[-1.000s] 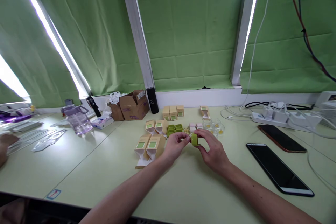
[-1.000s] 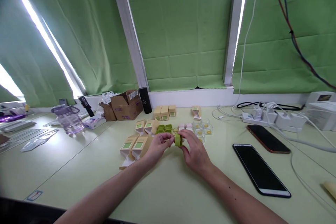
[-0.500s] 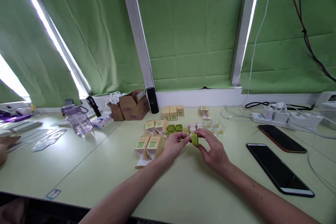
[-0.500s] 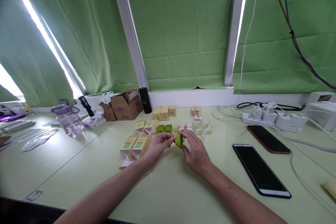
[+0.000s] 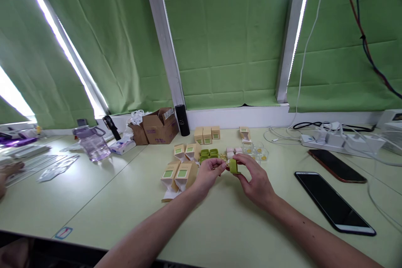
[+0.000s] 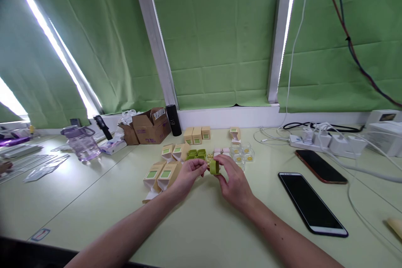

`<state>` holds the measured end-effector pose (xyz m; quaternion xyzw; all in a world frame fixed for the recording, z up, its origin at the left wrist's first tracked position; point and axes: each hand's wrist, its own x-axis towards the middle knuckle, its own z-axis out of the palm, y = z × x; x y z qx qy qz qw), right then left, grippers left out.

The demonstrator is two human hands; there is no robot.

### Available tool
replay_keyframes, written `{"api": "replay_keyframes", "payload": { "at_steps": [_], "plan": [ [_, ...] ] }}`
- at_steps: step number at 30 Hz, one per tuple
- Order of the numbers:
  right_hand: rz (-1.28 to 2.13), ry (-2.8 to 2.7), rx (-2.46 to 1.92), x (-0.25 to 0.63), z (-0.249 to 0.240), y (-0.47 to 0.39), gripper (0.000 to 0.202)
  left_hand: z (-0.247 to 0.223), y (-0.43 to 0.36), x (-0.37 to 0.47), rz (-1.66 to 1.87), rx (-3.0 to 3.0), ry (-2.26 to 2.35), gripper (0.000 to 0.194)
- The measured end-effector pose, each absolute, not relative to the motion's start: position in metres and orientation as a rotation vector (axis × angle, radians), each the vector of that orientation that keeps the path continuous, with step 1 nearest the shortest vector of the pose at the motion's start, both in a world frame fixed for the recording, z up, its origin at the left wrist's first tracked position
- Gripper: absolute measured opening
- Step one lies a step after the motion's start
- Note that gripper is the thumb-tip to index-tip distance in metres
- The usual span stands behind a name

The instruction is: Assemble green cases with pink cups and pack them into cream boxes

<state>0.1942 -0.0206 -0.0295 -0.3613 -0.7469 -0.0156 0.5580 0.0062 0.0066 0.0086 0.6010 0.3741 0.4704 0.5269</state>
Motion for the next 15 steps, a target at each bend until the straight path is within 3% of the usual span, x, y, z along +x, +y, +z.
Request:
{"api": "replay_keyframes", "payload": {
  "at_steps": [15],
  "plan": [
    [-0.025, -1.761, -0.875, 0.1947, -0.0276, -0.0209, 0.043, 0.0084, 0.0098, 0.0020, 1.145, 1.356, 0.860, 0.038]
  ]
}}
